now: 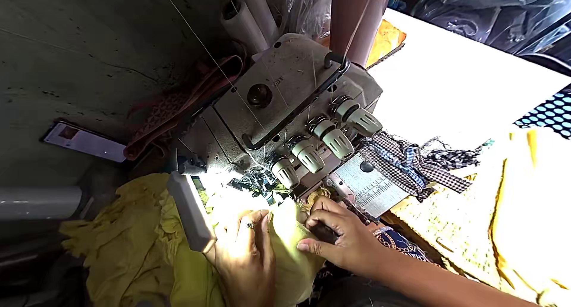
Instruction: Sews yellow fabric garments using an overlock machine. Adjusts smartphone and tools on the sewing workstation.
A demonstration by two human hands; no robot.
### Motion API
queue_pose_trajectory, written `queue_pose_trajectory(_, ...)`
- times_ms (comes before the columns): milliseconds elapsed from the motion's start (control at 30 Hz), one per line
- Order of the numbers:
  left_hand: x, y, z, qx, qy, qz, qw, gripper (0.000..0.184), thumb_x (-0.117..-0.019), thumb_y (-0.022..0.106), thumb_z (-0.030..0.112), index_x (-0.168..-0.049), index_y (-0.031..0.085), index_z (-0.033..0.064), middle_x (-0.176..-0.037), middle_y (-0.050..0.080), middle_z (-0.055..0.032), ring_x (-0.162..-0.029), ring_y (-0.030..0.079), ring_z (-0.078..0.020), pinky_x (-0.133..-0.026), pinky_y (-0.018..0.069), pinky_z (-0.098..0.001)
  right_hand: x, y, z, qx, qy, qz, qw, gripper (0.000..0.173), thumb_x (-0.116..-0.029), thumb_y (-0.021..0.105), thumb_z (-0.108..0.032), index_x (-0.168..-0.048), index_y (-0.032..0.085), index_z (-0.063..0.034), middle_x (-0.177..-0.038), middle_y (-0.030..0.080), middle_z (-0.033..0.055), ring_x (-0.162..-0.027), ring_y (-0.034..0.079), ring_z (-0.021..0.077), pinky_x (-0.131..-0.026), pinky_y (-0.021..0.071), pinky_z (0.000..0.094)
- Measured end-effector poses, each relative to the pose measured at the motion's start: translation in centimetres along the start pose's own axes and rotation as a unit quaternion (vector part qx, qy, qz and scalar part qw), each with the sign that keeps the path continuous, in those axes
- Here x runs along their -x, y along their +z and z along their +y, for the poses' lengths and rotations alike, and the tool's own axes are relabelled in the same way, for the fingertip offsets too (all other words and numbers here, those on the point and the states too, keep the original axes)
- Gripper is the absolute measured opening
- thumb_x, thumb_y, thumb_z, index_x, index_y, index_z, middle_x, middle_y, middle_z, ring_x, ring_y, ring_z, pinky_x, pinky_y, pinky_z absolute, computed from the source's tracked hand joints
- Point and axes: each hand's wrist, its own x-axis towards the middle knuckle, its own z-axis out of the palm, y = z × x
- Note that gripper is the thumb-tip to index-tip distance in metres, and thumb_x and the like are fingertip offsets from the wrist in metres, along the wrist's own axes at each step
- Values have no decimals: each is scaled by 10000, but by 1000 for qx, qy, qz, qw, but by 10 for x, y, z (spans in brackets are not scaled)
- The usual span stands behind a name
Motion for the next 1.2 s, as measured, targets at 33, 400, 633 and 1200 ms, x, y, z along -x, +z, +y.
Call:
queue_pose_trajectory(33, -2, 0, 0, 4, 3, -10, 1000, 192, -953, 589, 242, -910, 752, 149, -912, 724, 4, -901, 626, -128, -922, 332, -472, 0, 0, -1, 34, -37, 0, 999, 388, -925, 711, -486, -888, 688, -100, -846, 586, 9, -767, 543, 19, -651, 448, 139)
queue_pose_trajectory(400, -10, 0, 4, -50, 18, 13, 998, 143, -905, 662, 248, -869, 757, 147, -847, 683, -22, -828, 586, -176, -866, 319, -477, 17, 8, -8, -310, 212, -1, 927, 174, -921, 754, -308, -996, 700, -160, -1052, 664, -114, -818, 587, -101, -656, 489, 83)
queue_pose_trajectory(633, -1, -22, 51, -155, -4, -129, 979, 567, -916, 610, 517, -1038, 757, -16, -681, 668, -81, -568, 638, -235, -491, 470, -372, 28, 19, -27, -306, 118, -55, 943, 117, -907, 727, -131, -973, 754, -39, -1040, 661, -2, -826, 547, -122, -737, 476, 67)
queue_pose_trajectory(1200, -6, -32, 17, 86, -29, -156, 984, 351, -1024, 506, 221, -1051, 760, -20, -837, 704, -73, -758, 622, -76, -711, 499, -225, 15, 16, -25, -274, 219, -41, 935, 226, -929, 744, -219, -1070, 672, -58, -852, 720, -54, -679, 683, -8, -620, 599, 185)
